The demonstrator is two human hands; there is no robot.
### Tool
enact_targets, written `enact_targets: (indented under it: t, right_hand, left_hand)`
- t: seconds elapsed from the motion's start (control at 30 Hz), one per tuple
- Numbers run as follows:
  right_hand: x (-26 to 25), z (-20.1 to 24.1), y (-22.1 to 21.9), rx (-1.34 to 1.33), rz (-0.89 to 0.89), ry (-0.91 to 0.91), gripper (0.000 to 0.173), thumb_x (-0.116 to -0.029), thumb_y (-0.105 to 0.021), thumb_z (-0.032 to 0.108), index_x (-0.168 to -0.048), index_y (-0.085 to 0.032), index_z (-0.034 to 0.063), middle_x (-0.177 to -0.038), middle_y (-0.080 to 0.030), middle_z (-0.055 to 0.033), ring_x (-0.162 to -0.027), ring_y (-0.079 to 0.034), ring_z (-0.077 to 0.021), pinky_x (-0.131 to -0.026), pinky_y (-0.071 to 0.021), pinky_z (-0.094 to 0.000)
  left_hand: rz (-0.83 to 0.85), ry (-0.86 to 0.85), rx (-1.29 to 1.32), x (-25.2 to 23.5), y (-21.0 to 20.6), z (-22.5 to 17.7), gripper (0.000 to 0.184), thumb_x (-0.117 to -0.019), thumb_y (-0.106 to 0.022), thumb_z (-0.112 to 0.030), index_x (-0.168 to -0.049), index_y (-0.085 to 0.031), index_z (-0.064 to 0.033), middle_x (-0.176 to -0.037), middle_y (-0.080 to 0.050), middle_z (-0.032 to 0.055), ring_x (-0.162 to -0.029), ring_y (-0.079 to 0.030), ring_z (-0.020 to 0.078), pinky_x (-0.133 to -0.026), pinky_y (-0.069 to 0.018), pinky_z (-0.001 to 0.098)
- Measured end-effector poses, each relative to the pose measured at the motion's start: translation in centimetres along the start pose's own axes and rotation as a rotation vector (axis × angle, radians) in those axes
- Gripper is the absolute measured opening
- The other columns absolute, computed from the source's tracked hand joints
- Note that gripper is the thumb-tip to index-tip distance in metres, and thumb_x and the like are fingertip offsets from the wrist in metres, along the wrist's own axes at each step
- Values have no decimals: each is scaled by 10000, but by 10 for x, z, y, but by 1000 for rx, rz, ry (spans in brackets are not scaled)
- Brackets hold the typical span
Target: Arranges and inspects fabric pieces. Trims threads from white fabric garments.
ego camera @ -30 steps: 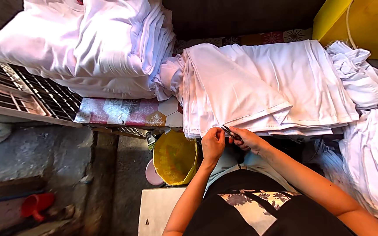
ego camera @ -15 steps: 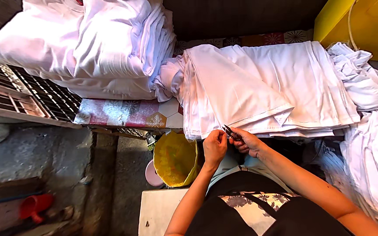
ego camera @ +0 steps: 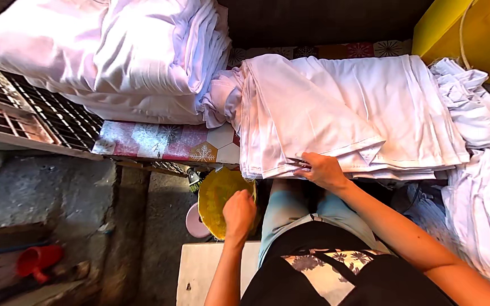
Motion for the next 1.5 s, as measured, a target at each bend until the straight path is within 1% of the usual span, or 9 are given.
enact_targets:
  t: [0.2,0.43,0.63,0.9,1.0,1.17,1.33,1.4,1.5]
  right_hand:
    - [-35,-29,12,-240,112,-24,110,-944,-642,35,-972,-715,-43,-876,-702,-191,-815,-689,-311,-764,-549,-519]
    - [-28,-136,225,-228,-892,-429,375,-1050,-508,271,-1113,-609,-84,-916,-585,-73,-808,-546,-56,-794,-464,-231]
    - [-12,-59,116,-364,-369,-211,255,-1059,-574,242,-1024,-665,7,-745,-571,-51,-584,-481,-76,-572,-457,-268]
    - [-21,-30,18,-626,-1,-148,321,-812,-864,157,-1057,-725,3,-934,-663,-49,-777,-575,-91,-708,-506,-274]
    - [-24,-24,-10,-418,72,-93,262,-871,-803,195,-983,-725,-28,-957,-684,-157,-881,-662,-281,-797,-547,-496]
    - [-33,-27,28,-509,124,-157,101,-989,-638,75,-966,-679,-14,-771,-642,-96,-676,-593,-155,-678,-514,-373]
    - [-59,-41,95,-1059,91,-98,252,-1037,-448,73,-839,-578,161,-667,-602,134,-578,-553,60,-559,-495,-139]
    - [-75,-78,117,-841,-123,-305,207,-1050,-518,127,-855,-586,114,-681,-594,84,-607,-566,12,-599,-514,-199]
    - [-77,-75,126,-293,-277,-348,276,-1034,-605,172,-1095,-678,-87,-1027,-680,-240,-940,-673,-373,-853,-516,-600]
  left_hand:
    - [-507,-281,196,3,33,11,177,-966,-637,-64,-1054,-753,37,-1151,-690,255,-1106,-660,424,-957,-530,543]
    - [-375,-767,308,-29,-2,-80,291,-904,-764,-192,-1110,-735,11,-1196,-691,198,-1145,-660,359,-977,-545,509]
    - [-281,-827,227,-45,-2,-98,138,-938,-708,-123,-947,-771,0,-1075,-737,165,-1012,-702,354,-872,-567,508]
    - [-351,-889,308,-47,15,-101,127,-925,-631,-45,-925,-695,65,-890,-711,189,-817,-721,316,-744,-597,464]
    - [-380,-884,269,-48,18,-104,142,-949,-649,-88,-993,-691,40,-963,-705,177,-914,-706,315,-830,-581,476]
    - [-655,-543,329,-60,41,-59,360,-762,-776,3,-1103,-682,70,-1251,-613,310,-1221,-550,511,-1011,-442,650]
    - [-236,-365,1231,-77,61,-60,376,-891,-619,140,-1185,-489,-54,-919,-741,-8,-810,-718,74,-764,-606,296]
    - [16,-378,1371,-77,60,-82,288,-977,-564,57,-1226,-518,-80,-846,-733,-25,-749,-706,63,-757,-602,284]
    - [29,-404,1277,-75,65,-97,194,-1021,-566,-28,-1212,-603,-20,-874,-720,-3,-780,-681,52,-784,-582,271]
Point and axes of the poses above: each hand's wrist, its own x-axis away from the middle knuckle, its own y-axis out of the back of the hand, z = x × y, the point moved 9 cm from there along -x, towards the middle knuckle
